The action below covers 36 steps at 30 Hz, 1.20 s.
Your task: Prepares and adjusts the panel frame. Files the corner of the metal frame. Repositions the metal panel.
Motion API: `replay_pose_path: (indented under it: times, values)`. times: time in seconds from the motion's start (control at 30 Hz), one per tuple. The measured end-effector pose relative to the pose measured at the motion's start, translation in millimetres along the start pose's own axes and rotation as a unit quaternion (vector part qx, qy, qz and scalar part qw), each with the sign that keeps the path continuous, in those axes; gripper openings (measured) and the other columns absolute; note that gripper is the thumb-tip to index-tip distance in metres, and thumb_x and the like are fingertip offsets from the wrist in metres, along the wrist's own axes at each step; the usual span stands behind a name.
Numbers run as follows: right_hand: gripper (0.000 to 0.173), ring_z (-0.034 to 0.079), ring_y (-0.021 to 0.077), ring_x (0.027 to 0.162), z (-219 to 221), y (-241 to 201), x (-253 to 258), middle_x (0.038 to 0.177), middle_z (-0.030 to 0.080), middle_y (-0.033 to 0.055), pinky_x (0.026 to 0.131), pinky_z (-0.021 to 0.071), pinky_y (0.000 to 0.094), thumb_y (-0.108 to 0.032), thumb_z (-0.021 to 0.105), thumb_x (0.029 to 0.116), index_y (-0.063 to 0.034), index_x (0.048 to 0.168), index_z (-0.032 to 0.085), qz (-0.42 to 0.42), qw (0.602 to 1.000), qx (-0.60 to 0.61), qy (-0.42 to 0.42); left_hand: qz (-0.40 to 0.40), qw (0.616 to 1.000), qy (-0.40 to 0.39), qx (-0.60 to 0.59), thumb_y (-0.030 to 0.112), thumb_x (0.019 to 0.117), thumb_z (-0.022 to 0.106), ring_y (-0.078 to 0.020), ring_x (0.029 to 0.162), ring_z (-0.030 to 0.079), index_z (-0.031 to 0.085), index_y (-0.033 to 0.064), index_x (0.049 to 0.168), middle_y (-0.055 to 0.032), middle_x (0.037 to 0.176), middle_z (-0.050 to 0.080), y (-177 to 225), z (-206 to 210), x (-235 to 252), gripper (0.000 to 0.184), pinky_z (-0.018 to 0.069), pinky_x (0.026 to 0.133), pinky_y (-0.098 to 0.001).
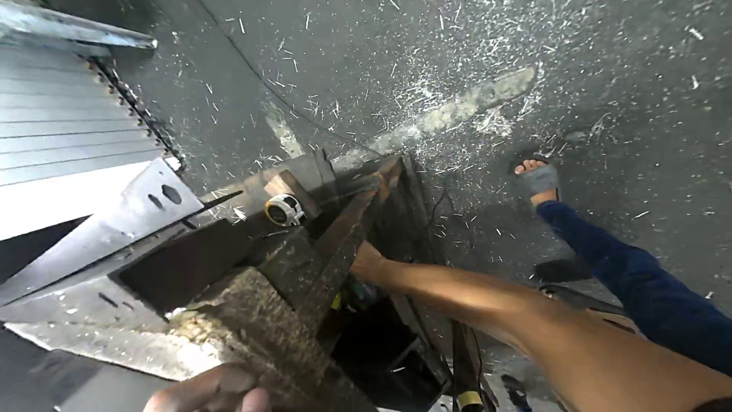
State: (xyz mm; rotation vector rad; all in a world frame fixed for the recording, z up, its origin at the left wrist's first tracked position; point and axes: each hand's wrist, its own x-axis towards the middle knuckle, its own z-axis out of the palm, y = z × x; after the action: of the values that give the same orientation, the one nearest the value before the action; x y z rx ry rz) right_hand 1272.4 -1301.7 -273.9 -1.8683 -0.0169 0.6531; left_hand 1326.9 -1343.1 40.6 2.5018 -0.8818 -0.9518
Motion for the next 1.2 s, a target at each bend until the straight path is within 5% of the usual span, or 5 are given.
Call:
replay_pose_path:
  times: [0.27, 0.5, 0.63, 0.8, 1.2]
  values:
    - [0.038, 0.07, 0.038, 0.092, -25, 14, -72, 0.096, 0.071, 0.016, 0.074, 0.0539, 0.0651, -0.047, 0.064, 0.0921, -0.0122, 0.106, 0.072, 0.162, 0.963, 0.209, -0.048, -0.036, 0.995, 0.055, 0.08, 0.012, 0.0926, 0.058, 0.0005, 0.056, 0.058, 0.063, 0.0038, 0.099, 0.0082, 0.071, 0.063, 16, 2, -4, 0.011, 0.0502, 0.048, -0.0199]
    - [0.07, 0.063, 0.0252, 0.088, -61, 2, -348, 0.113, 0.065, 0.0152, 0.075, 0.0525, 0.0494, -0.022, 0.052, 0.0913, -0.0231, 0.159, 0.034, 0.169, 0.864, 0.474, 0.028, -0.064, 0.981, 0.125, 0.131, 0.031, 0.0904, 0.055, -0.0063, 0.054, 0.057, 0.069, 0.0165, 0.097, 0.0087, 0.067, 0.062, 15, 8, -4, 0.022, 0.0482, 0.05, -0.0358]
    - [0.068, 0.064, 0.0145, 0.084, -106, -29, -439, 0.113, 0.067, 0.0044, 0.074, 0.0569, 0.0373, -0.05, 0.057, 0.0969, -0.0316, 0.159, 0.039, 0.068, 0.865, 0.471, 0.16, -0.082, 0.981, 0.126, 0.121, 0.03, 0.0917, 0.057, -0.0151, 0.059, 0.061, 0.07, 0.0148, 0.099, 0.0027, 0.07, 0.064, 17, 8, -3, 0.022, 0.0509, 0.057, -0.0478]
    - [0.054, 0.069, 0.0192, 0.092, -131, -82, -463, 0.114, 0.07, 0.0066, 0.082, 0.0594, 0.0448, -0.038, 0.045, 0.1073, -0.034, 0.16, 0.037, 0.045, 0.932, 0.254, 0.255, -0.088, 0.984, 0.117, 0.101, 0.028, 0.0921, 0.055, -0.0138, 0.057, 0.061, 0.069, 0.0117, 0.099, 0.0016, 0.069, 0.063, 11, 9, -6, 0.022, 0.0523, 0.053, -0.0424]
    - [0.047, 0.065, 0.0271, 0.061, -179, -132, -441, 0.084, 0.069, 0.0108, 0.052, 0.0543, 0.0448, -0.038, 0.049, 0.107, -0.0304, 0.153, 0.051, 0.093, 0.971, 0.148, 0.161, -0.098, 0.985, 0.106, 0.096, 0.024, 0.0924, 0.054, -0.004, 0.057, 0.058, 0.067, 0.0088, 0.1, 0.0038, 0.072, 0.062, 16, 7, -6, 0.022, 0.0493, 0.052, -0.0284]
